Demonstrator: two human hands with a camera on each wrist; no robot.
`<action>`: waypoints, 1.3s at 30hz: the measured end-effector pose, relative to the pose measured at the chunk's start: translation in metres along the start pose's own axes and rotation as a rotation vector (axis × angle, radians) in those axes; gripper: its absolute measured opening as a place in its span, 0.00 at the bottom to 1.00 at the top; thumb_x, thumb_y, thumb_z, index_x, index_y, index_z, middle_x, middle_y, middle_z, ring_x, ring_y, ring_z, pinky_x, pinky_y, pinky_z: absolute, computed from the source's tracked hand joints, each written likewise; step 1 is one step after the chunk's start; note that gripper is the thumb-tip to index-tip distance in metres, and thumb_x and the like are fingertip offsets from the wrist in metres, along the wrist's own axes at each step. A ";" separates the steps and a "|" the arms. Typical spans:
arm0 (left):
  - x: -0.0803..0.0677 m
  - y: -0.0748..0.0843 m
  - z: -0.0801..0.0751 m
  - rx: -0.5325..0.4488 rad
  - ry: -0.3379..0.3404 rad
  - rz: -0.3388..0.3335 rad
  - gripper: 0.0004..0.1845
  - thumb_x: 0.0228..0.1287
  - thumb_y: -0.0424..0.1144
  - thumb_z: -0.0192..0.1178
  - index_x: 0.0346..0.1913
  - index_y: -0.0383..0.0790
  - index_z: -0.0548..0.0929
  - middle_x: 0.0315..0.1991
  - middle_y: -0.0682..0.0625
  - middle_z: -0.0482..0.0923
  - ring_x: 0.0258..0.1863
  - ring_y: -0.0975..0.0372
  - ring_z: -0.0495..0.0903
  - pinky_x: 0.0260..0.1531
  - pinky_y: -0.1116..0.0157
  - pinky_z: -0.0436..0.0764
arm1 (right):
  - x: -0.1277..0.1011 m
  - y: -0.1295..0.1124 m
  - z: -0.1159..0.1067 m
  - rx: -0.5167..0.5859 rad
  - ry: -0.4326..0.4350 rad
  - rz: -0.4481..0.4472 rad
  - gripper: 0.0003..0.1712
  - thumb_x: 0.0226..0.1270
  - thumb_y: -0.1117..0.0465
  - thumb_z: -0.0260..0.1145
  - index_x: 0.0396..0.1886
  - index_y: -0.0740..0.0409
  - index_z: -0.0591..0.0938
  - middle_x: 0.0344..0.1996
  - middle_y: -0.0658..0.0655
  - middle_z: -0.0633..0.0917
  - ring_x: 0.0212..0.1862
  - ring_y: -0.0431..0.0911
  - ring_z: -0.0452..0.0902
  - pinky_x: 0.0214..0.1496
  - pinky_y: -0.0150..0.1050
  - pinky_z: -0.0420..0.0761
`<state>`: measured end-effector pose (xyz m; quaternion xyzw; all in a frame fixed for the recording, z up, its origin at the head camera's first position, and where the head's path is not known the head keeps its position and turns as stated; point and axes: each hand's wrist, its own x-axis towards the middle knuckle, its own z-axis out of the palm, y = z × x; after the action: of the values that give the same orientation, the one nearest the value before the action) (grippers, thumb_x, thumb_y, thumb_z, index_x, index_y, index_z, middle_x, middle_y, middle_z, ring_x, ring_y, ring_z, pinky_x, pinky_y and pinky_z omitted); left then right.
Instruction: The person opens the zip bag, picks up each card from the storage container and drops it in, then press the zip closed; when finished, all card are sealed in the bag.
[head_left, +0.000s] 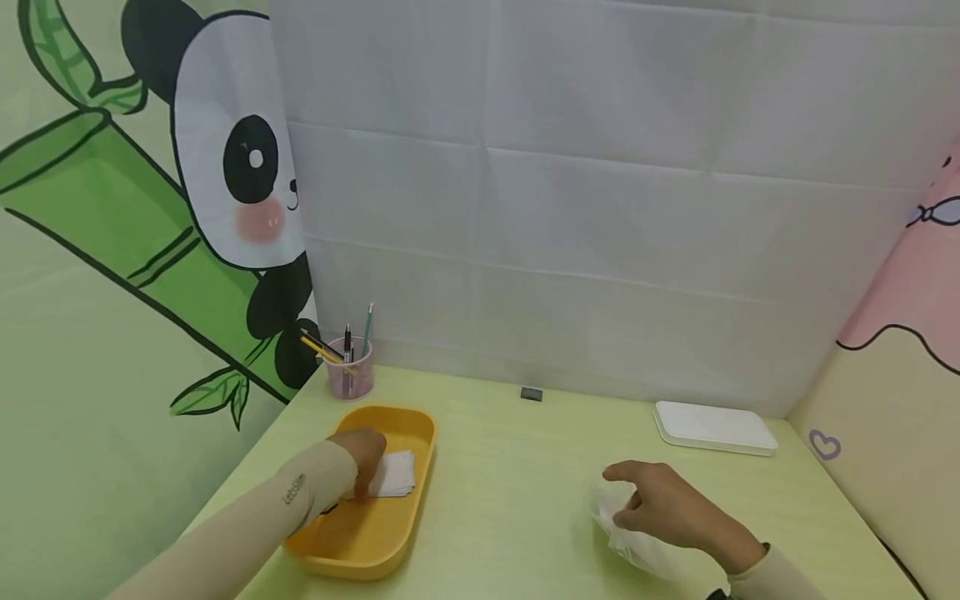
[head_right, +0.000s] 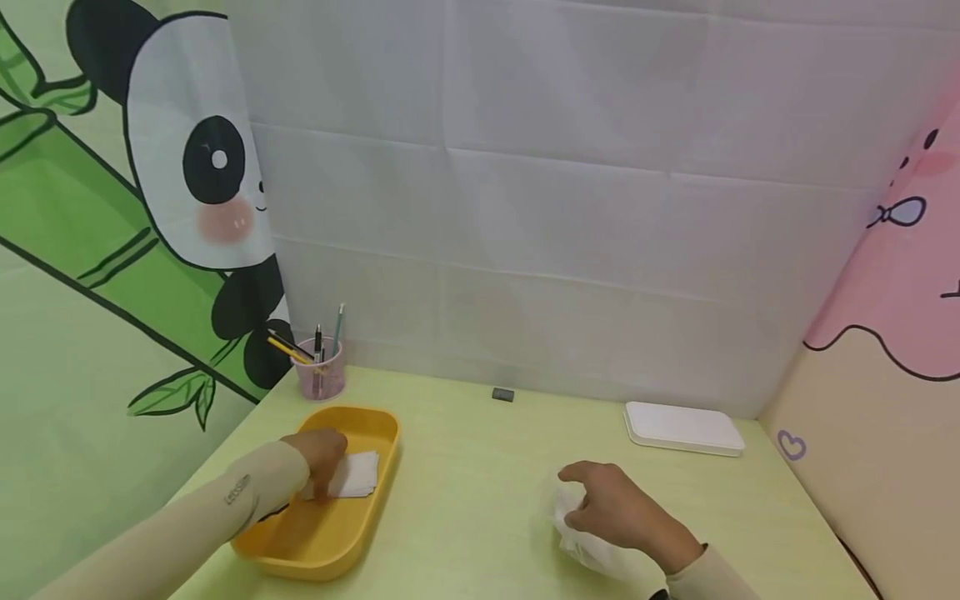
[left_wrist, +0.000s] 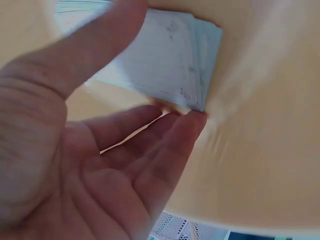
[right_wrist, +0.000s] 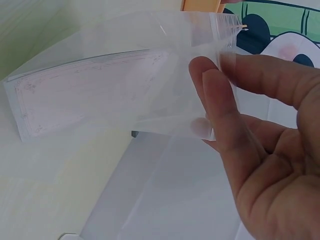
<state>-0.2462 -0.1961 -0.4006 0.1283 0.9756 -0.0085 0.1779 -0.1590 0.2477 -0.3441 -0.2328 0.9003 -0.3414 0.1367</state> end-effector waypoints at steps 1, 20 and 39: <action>-0.001 0.001 -0.001 0.013 0.001 0.008 0.25 0.33 0.27 0.84 0.33 0.37 0.77 0.33 0.45 0.76 0.35 0.54 0.75 0.48 0.51 0.80 | 0.000 0.000 0.000 0.005 0.000 0.001 0.32 0.59 0.68 0.72 0.63 0.74 0.74 0.59 0.73 0.77 0.35 0.39 0.84 0.35 0.37 0.81; -0.010 -0.005 -0.015 -0.108 0.007 -0.028 0.28 0.31 0.21 0.80 0.36 0.39 0.75 0.34 0.46 0.74 0.34 0.53 0.72 0.41 0.49 0.80 | -0.002 -0.002 -0.005 0.003 -0.006 -0.004 0.32 0.59 0.69 0.72 0.63 0.74 0.74 0.60 0.73 0.77 0.34 0.38 0.84 0.34 0.36 0.81; -0.035 0.008 -0.059 -0.271 0.159 0.087 0.35 0.35 0.30 0.80 0.50 0.31 0.74 0.40 0.43 0.70 0.37 0.53 0.71 0.41 0.55 0.79 | -0.010 -0.012 0.010 0.020 0.014 -0.005 0.33 0.59 0.69 0.72 0.64 0.75 0.73 0.60 0.74 0.76 0.34 0.38 0.84 0.34 0.36 0.81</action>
<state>-0.2325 -0.1931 -0.3327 0.1456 0.9723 0.1412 0.1161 -0.1424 0.2397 -0.3420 -0.2312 0.8972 -0.3523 0.1321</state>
